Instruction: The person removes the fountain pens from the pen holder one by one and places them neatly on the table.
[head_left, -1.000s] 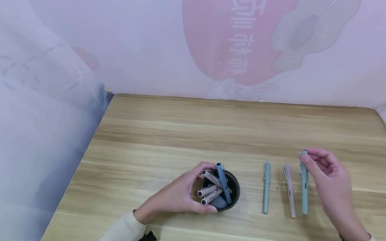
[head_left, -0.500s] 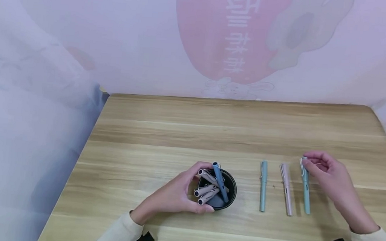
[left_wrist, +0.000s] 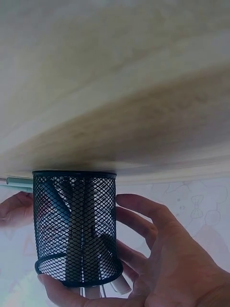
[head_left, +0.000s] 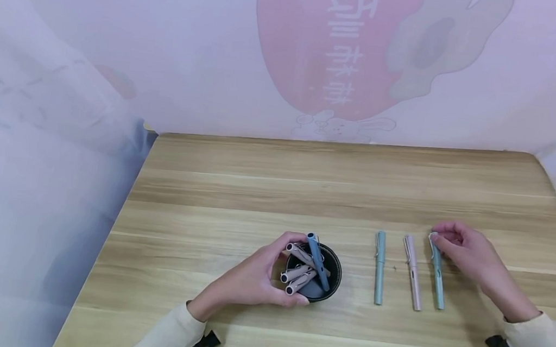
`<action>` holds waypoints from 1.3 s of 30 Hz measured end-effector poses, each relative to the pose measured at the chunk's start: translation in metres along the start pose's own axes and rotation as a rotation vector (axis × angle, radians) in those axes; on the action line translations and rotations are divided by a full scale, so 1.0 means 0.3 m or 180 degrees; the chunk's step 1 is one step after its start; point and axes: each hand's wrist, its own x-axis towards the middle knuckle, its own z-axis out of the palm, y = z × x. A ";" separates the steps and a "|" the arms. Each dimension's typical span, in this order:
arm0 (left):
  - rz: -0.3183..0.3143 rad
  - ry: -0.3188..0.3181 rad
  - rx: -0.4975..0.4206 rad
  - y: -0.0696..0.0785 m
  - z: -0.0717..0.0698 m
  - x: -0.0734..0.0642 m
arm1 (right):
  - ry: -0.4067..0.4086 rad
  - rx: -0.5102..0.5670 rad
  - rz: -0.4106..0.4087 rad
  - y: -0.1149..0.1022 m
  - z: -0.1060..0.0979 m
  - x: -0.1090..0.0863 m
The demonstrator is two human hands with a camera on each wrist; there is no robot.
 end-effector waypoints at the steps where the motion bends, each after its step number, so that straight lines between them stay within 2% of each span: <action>1: -0.0005 -0.0004 -0.0005 0.001 -0.001 0.000 | -0.0015 -0.0033 0.0012 0.003 -0.002 0.004; 10: 0.0030 -0.0034 -0.0026 0.001 0.005 0.014 | -0.0069 -0.0317 0.0133 0.007 -0.021 0.014; 18: -0.0039 0.0013 -0.0060 -0.001 0.010 -0.002 | 0.0005 -0.0437 0.0063 -0.007 -0.002 0.022; 39: -0.0039 -0.0025 -0.0088 -0.004 0.004 0.001 | 0.0241 -0.0584 -0.0155 -0.002 0.025 0.009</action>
